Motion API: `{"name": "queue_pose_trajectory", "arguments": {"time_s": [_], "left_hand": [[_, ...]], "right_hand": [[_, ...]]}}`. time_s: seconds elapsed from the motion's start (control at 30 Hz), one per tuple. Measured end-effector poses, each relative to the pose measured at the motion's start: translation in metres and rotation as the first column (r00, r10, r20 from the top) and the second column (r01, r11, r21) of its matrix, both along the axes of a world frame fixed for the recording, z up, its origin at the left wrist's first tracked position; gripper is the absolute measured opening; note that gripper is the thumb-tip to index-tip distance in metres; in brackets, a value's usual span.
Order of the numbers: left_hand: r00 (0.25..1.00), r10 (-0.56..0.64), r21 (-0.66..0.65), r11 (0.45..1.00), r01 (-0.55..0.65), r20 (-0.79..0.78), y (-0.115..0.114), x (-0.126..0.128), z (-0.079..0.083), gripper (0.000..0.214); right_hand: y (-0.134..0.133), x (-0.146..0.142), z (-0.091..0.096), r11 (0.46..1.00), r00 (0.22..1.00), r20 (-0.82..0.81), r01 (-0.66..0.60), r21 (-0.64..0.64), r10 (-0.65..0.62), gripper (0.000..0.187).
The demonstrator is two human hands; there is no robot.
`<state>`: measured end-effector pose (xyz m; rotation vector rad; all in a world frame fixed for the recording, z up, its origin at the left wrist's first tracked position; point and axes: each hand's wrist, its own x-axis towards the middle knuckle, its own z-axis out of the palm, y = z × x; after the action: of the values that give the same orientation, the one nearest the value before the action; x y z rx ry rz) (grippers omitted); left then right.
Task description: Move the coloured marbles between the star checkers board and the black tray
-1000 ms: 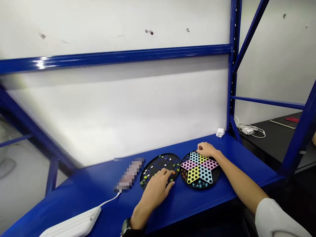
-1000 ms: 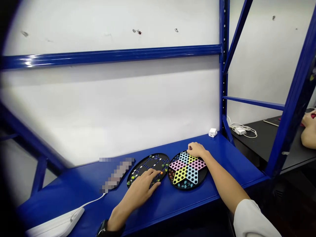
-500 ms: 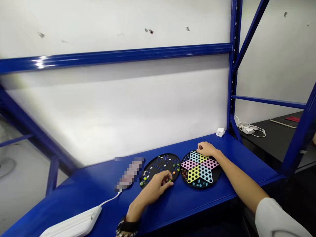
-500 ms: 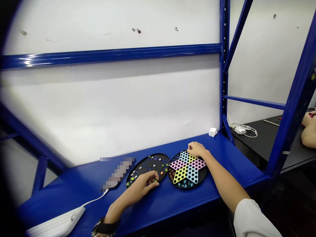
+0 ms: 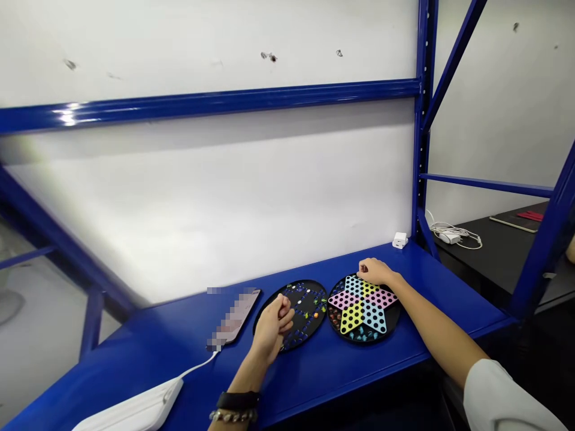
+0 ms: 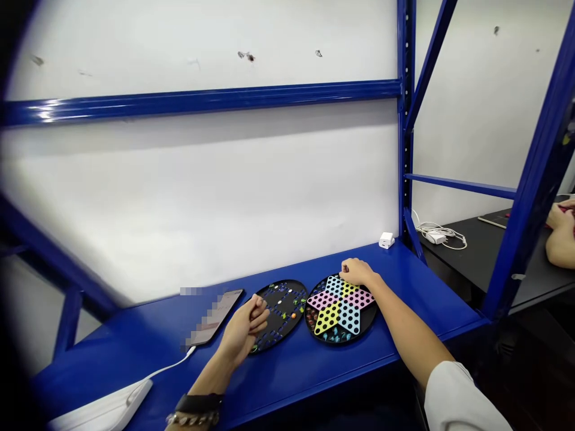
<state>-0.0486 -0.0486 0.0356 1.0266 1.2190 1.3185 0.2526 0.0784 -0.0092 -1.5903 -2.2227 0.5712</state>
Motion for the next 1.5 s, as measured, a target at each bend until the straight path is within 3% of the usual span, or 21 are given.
{"name": "queue_pose_trajectory", "arguments": {"time_s": [0.03, 0.07, 0.13, 0.2, 0.3, 0.37, 0.4, 0.43, 0.5, 0.57, 0.6, 0.67, 0.73, 0.83, 0.9, 0.97, 1.03, 1.1, 1.17, 1.27, 1.5], "left_hand": [[0.962, 0.029, 0.060, 0.998, -0.013, -0.273, 0.001, 0.001, -0.004, 0.026], [0.847, 0.059, 0.111, 0.994, 0.000, -0.528, 0.002, 0.001, -0.008, 0.026], [0.510, 0.079, 0.133, 0.989, 0.069, -0.856, 0.002, 0.004, -0.013, 0.028], [0.233, 0.032, 0.062, 0.990, 0.125, -0.972, 0.001, 0.007, -0.017, 0.031], [0.035, -0.061, -0.054, 0.982, 0.183, -0.998, 0.000, 0.012, -0.023, 0.031], [0.053, -0.083, -0.070, 0.975, 0.209, -0.995, 0.001, 0.013, -0.025, 0.029], [0.129, -0.070, -0.041, 0.976, 0.215, -0.989, 0.002, 0.012, -0.025, 0.029], [0.255, -0.043, 0.012, 0.978, 0.209, -0.966, 0.004, 0.010, -0.024, 0.030], [0.626, 0.016, 0.127, 0.983, 0.134, -0.780, 0.007, 0.003, -0.017, 0.032], [0.939, 0.018, 0.145, 0.989, 0.034, -0.342, 0.008, -0.008, -0.006, 0.031], [0.997, -0.010, 0.119, 0.993, 0.020, -0.082, 0.007, -0.014, 0.000, 0.028], [0.948, -0.044, 0.079, 0.997, 0.020, 0.316, 0.004, -0.027, 0.010, 0.020], [0.876, -0.031, 0.053, 0.999, 0.006, 0.482, 0.001, -0.038, 0.014, 0.016], [0.930, 0.026, 0.033, 0.999, -0.041, 0.365, 0.002, -0.050, 0.009, 0.020], [0.993, 0.112, 0.056, 0.992, -0.113, 0.032, 0.005, -0.057, 0.003, 0.020], [0.869, 0.222, 0.129, 0.974, -0.184, -0.442, 0.007, -0.064, -0.003, 0.019], [0.538, 0.252, 0.176, 0.966, -0.189, -0.804, 0.008, -0.073, -0.007, 0.024], [0.238, 0.149, 0.112, 0.980, -0.163, -0.960, 0.006, -0.080, -0.010, 0.031], [0.076, 0.017, 0.005, 0.987, -0.161, -0.997, 0.005, -0.084, -0.012, 0.039], [0.000, -0.084, -0.083, 0.986, -0.145, -0.996, 0.003, -0.084, -0.016, 0.045], [-0.003, -0.126, -0.125, 0.987, -0.098, -0.992, 0.006, -0.088, -0.018, 0.038]], "right_hand": [[0.000, 0.000, 0.000, 1.000, 1.000, 0.000, 0.001, 0.003, -0.001, 0.014], [0.000, 0.000, 0.000, 1.000, 1.000, 0.001, 0.002, 0.005, -0.002, 0.014], [0.000, 0.000, 0.000, 1.000, 1.000, 0.008, 0.000, 0.003, 0.000, 0.015], [-0.001, 0.000, 0.000, 1.000, 1.000, 0.013, -0.003, 0.001, 0.003, 0.016], [-0.001, 0.001, 0.001, 1.000, 1.000, 0.016, -0.001, 0.001, 0.001, 0.016], [-0.001, 0.000, 0.001, 1.000, 1.000, 0.018, 0.004, -0.003, -0.004, 0.016], [-0.001, 0.000, 0.002, 1.000, 1.000, 0.019, 0.006, -0.006, -0.006, 0.016], [-0.002, 0.000, 0.002, 1.000, 1.000, 0.019, 0.007, -0.009, -0.007, 0.016], [-0.002, -0.001, 0.004, 1.000, 1.000, 0.017, 0.002, -0.012, -0.002, 0.017], [-0.003, -0.001, 0.005, 1.000, 1.000, 0.017, 0.002, -0.008, -0.002, 0.017], [-0.003, -0.001, 0.005, 1.000, 1.000, 0.019, 0.002, -0.007, -0.002, 0.017], [-0.003, -0.001, 0.004, 1.000, 1.000, 0.021, -0.002, -0.004, 0.003, 0.017], [-0.003, -0.001, 0.004, 1.000, 1.000, 0.018, -0.007, -0.006, 0.007, 0.016], [-0.003, 0.000, 0.003, 1.000, 1.000, 0.011, -0.010, -0.011, 0.010, 0.017], [-0.003, 0.000, 0.002, 1.000, 1.000, 0.008, -0.010, -0.011, 0.010, 0.017], [-0.002, 0.000, 0.002, 1.000, 1.000, 0.013, -0.006, -0.006, 0.006, 0.017], [-0.002, 0.000, 0.002, 1.000, 1.000, 0.022, -0.004, -0.003, 0.004, 0.017], [-0.002, 0.000, 0.002, 1.000, 1.000, 0.028, -0.007, -0.005, 0.007, 0.018], [-0.002, 0.000, 0.002, 1.000, 1.000, 0.024, -0.009, -0.008, 0.009, 0.019], [-0.003, 0.000, 0.003, 1.000, 1.000, 0.016, -0.004, -0.011, 0.004, 0.020], [-0.002, -0.001, 0.002, 1.000, 1.000, 0.005, 0.001, -0.006, -0.001, 0.016]]}}
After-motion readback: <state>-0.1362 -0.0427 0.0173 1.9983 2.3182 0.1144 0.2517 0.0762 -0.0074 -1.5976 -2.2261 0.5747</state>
